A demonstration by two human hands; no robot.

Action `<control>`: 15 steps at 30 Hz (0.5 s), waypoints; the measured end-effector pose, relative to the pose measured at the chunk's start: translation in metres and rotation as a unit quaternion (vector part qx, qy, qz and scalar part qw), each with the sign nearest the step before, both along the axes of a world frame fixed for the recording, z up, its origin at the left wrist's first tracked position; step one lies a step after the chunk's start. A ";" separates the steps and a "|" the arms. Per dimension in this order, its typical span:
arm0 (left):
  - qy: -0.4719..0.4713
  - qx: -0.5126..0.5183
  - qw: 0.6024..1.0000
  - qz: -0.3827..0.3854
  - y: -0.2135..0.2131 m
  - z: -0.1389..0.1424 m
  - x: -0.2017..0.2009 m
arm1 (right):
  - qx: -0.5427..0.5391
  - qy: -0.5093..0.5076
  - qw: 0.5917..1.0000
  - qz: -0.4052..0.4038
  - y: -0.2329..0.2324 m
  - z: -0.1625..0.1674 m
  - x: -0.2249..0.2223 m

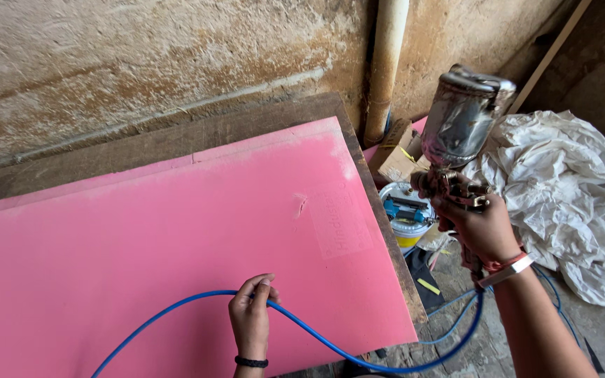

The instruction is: The person carries a wooden panel covered with pink foam across the workshop, lays it flat on a work table, and smooths it by hand. They then use a spray gun to apply pink paint over the foam surface, moving around the panel, and finish by refilling the spray gun cup from a paint drum.

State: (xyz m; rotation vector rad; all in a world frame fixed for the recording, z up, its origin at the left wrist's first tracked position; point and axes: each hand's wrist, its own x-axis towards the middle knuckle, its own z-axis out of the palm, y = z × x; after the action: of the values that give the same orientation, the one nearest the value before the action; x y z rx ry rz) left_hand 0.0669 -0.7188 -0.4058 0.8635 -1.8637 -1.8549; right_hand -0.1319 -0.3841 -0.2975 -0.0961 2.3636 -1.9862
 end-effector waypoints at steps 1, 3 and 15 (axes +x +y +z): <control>0.002 -0.001 1.000 -0.001 0.002 -0.001 0.001 | 0.004 0.012 1.000 -0.009 0.003 -0.003 0.002; 0.005 0.004 1.000 0.008 0.007 -0.003 0.002 | 0.012 0.038 0.999 -0.023 0.006 -0.009 0.005; 0.004 0.017 1.000 -0.004 0.041 -0.021 0.044 | 0.031 -0.051 0.997 0.039 0.022 -0.019 0.027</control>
State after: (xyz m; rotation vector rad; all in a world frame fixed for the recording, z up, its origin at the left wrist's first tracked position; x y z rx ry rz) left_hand 0.1106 -0.6779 -0.4270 0.8600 -1.8385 -1.8960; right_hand -0.1050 -0.3621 -0.3161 -0.0812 2.3182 -1.8376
